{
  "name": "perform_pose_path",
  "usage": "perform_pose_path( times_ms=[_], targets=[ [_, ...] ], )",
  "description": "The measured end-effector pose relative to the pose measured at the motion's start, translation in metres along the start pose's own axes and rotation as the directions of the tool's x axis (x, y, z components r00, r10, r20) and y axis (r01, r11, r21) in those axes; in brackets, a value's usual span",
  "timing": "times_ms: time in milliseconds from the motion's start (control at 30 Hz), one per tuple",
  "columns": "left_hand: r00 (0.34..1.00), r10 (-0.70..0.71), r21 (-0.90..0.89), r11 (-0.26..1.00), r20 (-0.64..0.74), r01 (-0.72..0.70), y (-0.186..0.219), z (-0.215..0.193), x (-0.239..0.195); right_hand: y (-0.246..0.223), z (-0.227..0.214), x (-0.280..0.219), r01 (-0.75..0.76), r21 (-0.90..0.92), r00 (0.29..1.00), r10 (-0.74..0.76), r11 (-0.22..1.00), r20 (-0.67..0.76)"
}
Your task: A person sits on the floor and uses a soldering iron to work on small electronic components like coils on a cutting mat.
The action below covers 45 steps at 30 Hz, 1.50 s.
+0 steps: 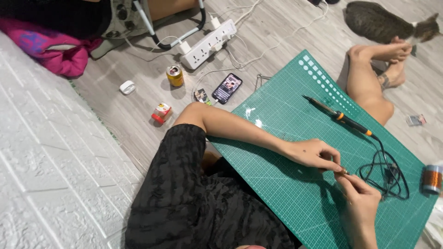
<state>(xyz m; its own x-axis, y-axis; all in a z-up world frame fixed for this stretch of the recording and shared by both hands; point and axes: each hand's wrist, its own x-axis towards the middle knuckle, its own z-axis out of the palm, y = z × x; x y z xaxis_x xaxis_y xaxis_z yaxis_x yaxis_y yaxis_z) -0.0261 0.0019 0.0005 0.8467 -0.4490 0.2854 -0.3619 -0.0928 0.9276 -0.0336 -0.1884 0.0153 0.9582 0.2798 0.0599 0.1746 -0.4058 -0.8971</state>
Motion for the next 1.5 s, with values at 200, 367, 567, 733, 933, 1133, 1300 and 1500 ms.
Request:
perform_pose_path(
  times_ms=[200,367,567,733,933,1133,1300,1500],
  targets=[
    [0.996,0.078,0.006,0.997,0.049,-0.078,0.010,-0.003,-0.002,0.016,-0.007,0.008,-0.009,-0.013,0.999,0.010,1.000,0.030],
    [0.985,0.137,0.109,0.983,0.107,-0.148,0.024,-0.002,-0.006,-0.009,-0.004,0.003,0.051,-0.075,0.998,-0.048,0.996,0.040],
    [0.974,-0.013,0.374,0.924,0.226,-0.075,0.033,-0.002,-0.010,-0.014,0.000,0.002,0.511,-0.157,0.857,-0.516,0.845,0.009],
    [0.973,-0.111,0.382,0.924,0.204,0.026,0.028,-0.001,-0.007,-0.011,-0.001,0.004,0.546,-0.224,0.828,-0.560,0.807,-0.002],
    [0.971,-0.129,0.380,0.924,0.201,0.045,0.025,-0.003,-0.003,-0.010,-0.004,0.005,0.529,-0.238,0.844,-0.535,0.814,0.046],
    [0.964,-0.117,0.421,0.907,0.239,0.005,0.028,-0.004,-0.003,-0.011,-0.007,0.004,0.530,-0.243,0.842,-0.538,0.812,0.039],
    [0.959,-0.093,0.479,0.877,0.268,-0.049,0.039,-0.003,-0.005,-0.022,-0.013,0.001,0.522,-0.281,0.851,-0.511,0.805,0.120],
    [0.954,-0.058,0.518,0.849,0.294,-0.108,0.042,-0.002,-0.006,-0.021,-0.015,0.002,0.556,-0.316,0.830,-0.535,0.768,0.160]
  ],
)
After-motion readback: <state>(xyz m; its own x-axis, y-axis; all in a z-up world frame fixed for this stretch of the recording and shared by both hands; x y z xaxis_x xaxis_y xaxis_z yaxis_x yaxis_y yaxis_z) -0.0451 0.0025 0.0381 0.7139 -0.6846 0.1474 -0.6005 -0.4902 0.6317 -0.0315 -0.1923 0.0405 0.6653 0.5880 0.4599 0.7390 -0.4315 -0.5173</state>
